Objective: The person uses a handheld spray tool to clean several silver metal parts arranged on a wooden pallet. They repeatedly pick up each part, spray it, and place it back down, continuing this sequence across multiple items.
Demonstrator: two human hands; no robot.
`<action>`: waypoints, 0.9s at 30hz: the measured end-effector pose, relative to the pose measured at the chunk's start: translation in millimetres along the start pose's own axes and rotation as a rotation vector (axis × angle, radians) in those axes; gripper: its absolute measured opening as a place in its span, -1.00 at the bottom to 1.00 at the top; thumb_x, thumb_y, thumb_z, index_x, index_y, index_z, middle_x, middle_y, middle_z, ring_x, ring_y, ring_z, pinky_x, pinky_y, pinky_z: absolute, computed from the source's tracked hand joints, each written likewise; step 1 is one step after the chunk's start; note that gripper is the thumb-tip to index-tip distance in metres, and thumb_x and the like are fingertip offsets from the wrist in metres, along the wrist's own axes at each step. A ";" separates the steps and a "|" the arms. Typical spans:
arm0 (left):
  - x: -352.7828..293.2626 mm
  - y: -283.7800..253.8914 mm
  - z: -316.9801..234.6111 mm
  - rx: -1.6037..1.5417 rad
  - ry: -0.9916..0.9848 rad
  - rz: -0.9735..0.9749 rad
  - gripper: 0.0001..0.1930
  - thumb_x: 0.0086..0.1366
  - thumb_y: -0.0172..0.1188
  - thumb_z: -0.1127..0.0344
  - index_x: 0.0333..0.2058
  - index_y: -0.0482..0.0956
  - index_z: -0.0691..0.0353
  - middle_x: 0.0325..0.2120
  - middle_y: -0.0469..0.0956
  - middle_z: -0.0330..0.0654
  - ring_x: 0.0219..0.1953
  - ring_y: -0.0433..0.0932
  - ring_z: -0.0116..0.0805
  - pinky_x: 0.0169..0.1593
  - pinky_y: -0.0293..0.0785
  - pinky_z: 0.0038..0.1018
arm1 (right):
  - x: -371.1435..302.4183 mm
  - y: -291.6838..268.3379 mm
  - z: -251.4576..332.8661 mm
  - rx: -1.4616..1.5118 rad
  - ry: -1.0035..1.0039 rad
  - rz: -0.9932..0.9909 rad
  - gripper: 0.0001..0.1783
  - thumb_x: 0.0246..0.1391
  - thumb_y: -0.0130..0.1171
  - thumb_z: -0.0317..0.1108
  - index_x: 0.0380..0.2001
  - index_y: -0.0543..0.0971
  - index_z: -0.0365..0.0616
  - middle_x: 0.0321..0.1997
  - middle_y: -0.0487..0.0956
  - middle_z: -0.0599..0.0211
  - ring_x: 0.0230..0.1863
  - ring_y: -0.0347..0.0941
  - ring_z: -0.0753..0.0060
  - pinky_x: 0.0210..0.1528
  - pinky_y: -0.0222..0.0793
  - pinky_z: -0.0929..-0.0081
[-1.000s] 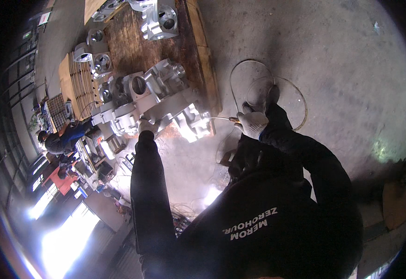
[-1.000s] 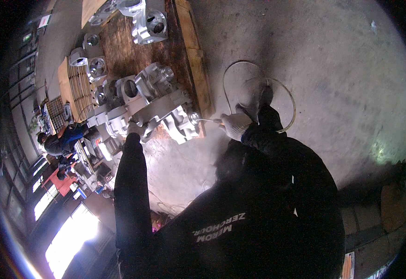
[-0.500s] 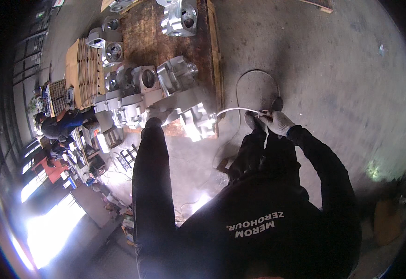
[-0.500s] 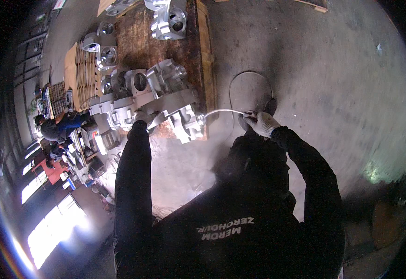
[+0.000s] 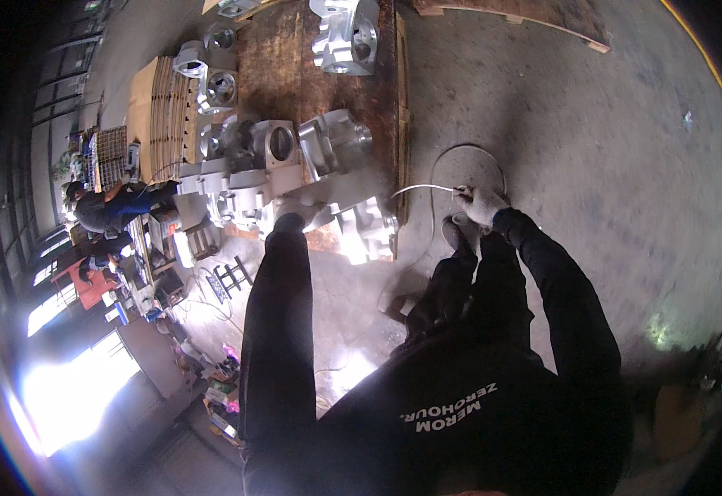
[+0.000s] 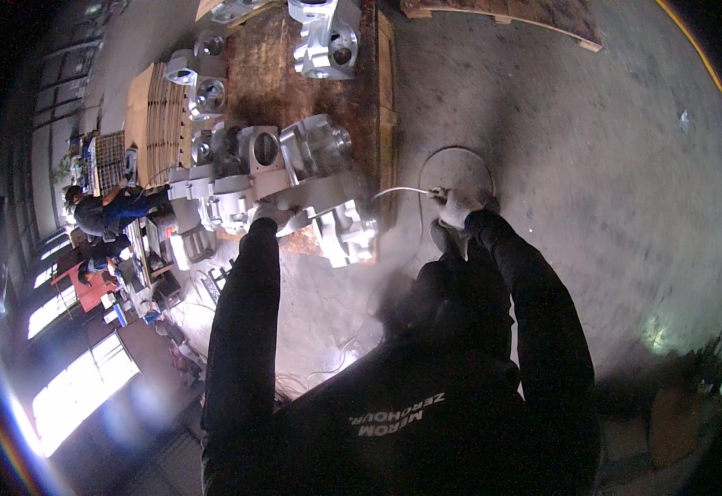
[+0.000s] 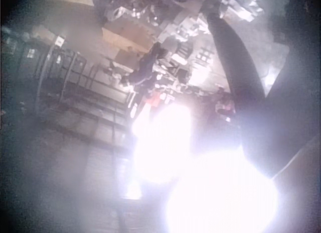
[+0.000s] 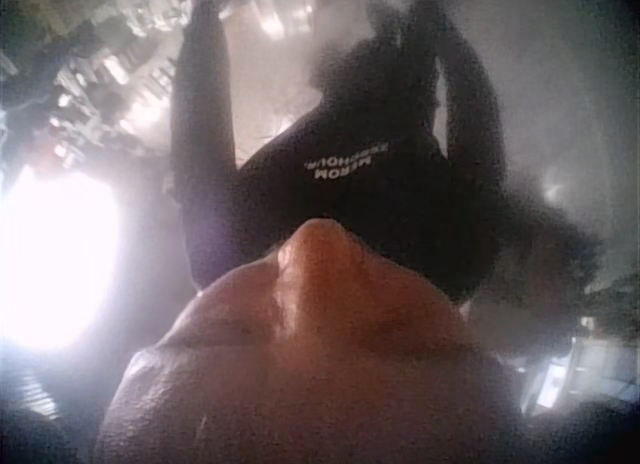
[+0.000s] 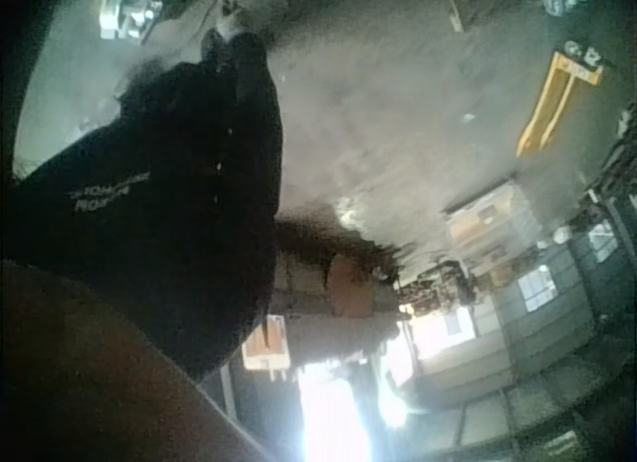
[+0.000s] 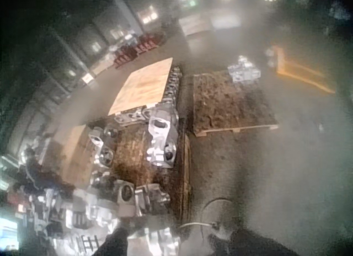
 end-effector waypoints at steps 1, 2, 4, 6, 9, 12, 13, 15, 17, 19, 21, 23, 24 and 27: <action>1.6 1.5 8.9 -0.041 -0.021 -0.001 0.27 -0.10 0.27 -0.49 0.33 0.03 0.41 0.31 0.12 0.24 0.34 0.17 0.00 0.38 0.10 -0.30 | 8.5 2.9 -3.5 0.073 -0.084 -0.069 -0.58 0.29 0.01 0.02 -0.16 0.58 -0.13 -0.31 0.63 0.25 -0.24 0.56 0.45 -0.16 0.42 0.42; 7.2 6.6 18.5 -0.083 -0.043 -0.001 0.29 -0.11 0.27 -0.50 0.33 0.01 0.42 0.31 0.12 0.25 0.34 0.18 0.00 0.37 0.11 -0.30 | 18.3 7.9 -8.8 0.145 -0.170 -0.135 -0.57 0.29 0.01 0.02 -0.17 0.58 -0.14 -0.34 0.62 0.26 -0.27 0.56 0.43 -0.19 0.43 0.42; 18.4 2.3 14.9 0.017 -0.020 -0.058 0.33 -0.13 0.27 -0.52 0.34 -0.04 0.46 0.29 0.16 0.26 0.31 0.25 0.00 0.32 0.22 -0.29 | 38.4 18.8 -29.4 0.131 -0.230 -0.183 -0.61 0.26 0.03 -0.01 -0.20 0.57 -0.13 -0.30 0.61 0.14 -0.27 0.55 0.17 -0.25 0.41 0.26; 16.5 3.5 1.0 -0.029 -0.052 0.073 0.34 -0.13 0.26 -0.53 0.35 -0.05 0.44 0.27 0.19 0.27 0.29 0.29 0.01 0.30 0.26 -0.29 | 30.1 25.5 -35.2 -0.163 -0.277 -0.155 -0.58 0.26 0.04 0.08 -0.29 0.57 -0.07 -0.49 0.52 0.36 -0.52 0.42 0.40 -0.48 0.34 0.36; 6.4 7.3 17.9 0.032 -0.049 -0.106 0.35 -0.13 0.24 -0.54 0.33 -0.04 0.49 0.24 0.24 0.27 0.28 0.31 0.03 0.28 0.29 -0.28 | 15.8 22.0 -9.6 0.186 -0.024 0.017 -0.54 0.24 0.04 0.15 -0.44 0.52 -0.01 -0.61 0.41 0.55 -0.69 0.27 0.54 -0.61 0.26 0.46; 9.3 18.0 22.3 -0.051 -0.083 0.066 0.37 -0.15 0.25 -0.55 0.31 -0.03 0.55 0.22 0.29 0.25 0.27 0.32 0.05 0.29 0.28 -0.26 | -1.4 21.6 21.3 0.539 0.110 0.175 -0.50 0.21 0.04 0.22 -0.57 0.40 0.07 -0.65 0.32 0.62 -0.69 0.20 0.68 -0.66 0.16 0.57; 10.6 13.0 21.5 -0.025 -0.082 0.016 0.37 -0.15 0.25 -0.55 0.31 -0.03 0.57 0.22 0.29 0.25 0.27 0.32 0.05 0.29 0.28 -0.26 | 3.8 29.2 16.5 0.588 0.138 0.188 -0.49 0.20 0.04 0.24 -0.57 0.39 0.08 -0.66 0.32 0.62 -0.69 0.20 0.70 -0.66 0.14 0.59; 14.3 8.4 19.6 0.007 -0.080 -0.055 0.38 -0.16 0.26 -0.54 0.30 -0.03 0.60 0.22 0.29 0.24 0.26 0.33 0.04 0.29 0.27 -0.27 | 20.8 33.9 19.2 0.583 0.075 0.145 -0.48 0.17 0.06 0.28 -0.58 0.37 0.10 -0.67 0.31 0.62 -0.70 0.19 0.71 -0.68 0.11 0.60; 13.1 6.6 10.0 0.000 -0.058 -0.052 0.39 -0.16 0.26 -0.55 0.30 -0.04 0.60 0.22 0.29 0.23 0.27 0.32 0.04 0.30 0.26 -0.28 | 27.1 29.9 22.9 0.522 0.044 0.099 -0.47 0.14 0.08 0.30 -0.58 0.36 0.11 -0.69 0.29 0.61 -0.72 0.18 0.70 -0.70 0.08 0.58; 13.6 11.4 16.0 0.002 -0.079 -0.046 0.40 -0.17 0.26 -0.56 0.30 -0.05 0.61 0.23 0.28 0.23 0.28 0.31 0.03 0.30 0.25 -0.29 | 19.0 37.1 15.7 0.565 0.267 0.205 -0.48 0.12 0.10 0.31 -0.57 0.35 0.13 -0.71 0.26 0.62 -0.75 0.16 0.68 -0.72 0.04 0.57; 16.1 19.3 28.7 0.020 -0.124 -0.062 0.42 -0.18 0.26 -0.57 0.30 -0.06 0.61 0.24 0.27 0.22 0.29 0.29 0.02 0.31 0.25 -0.29 | 10.5 42.9 17.5 0.600 0.390 0.300 -0.50 0.14 0.09 0.26 -0.57 0.39 0.09 -0.70 0.30 0.59 -0.72 0.19 0.61 -0.68 0.08 0.48; 17.9 17.3 22.7 0.006 -0.115 -0.056 0.43 -0.19 0.26 -0.57 0.31 -0.08 0.60 0.25 0.26 0.22 0.29 0.28 0.01 0.31 0.24 -0.28 | 15.2 33.8 14.9 0.574 0.306 0.288 -0.50 0.17 0.06 0.20 -0.60 0.45 0.03 -0.67 0.38 0.54 -0.64 0.26 0.54 -0.61 0.17 0.37; 18.5 16.8 19.6 -0.009 -0.104 -0.048 0.43 -0.19 0.27 -0.57 0.31 -0.09 0.60 0.25 0.25 0.21 0.30 0.27 0.01 0.31 0.24 -0.28 | 17.7 30.3 14.1 0.552 0.267 0.281 -0.49 0.17 0.05 0.19 -0.61 0.47 0.01 -0.66 0.40 0.53 -0.61 0.28 0.53 -0.58 0.19 0.34; 21.6 21.7 31.0 -0.010 -0.112 -0.001 0.41 -0.19 0.30 -0.53 0.31 -0.06 0.59 0.25 0.25 0.21 0.29 0.28 0.00 0.30 0.26 -0.29 | 27.8 32.7 15.0 0.494 0.204 0.259 -0.45 0.12 0.07 0.29 -0.61 0.40 0.06 -0.69 0.32 0.59 -0.66 0.22 0.63 -0.63 0.13 0.42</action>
Point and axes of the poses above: each hand's wrist, its own x-axis towards the middle knuckle, its own y-axis out of the palm, z = x × y, the point moved 9 cm from there along x, towards the middle knuckle
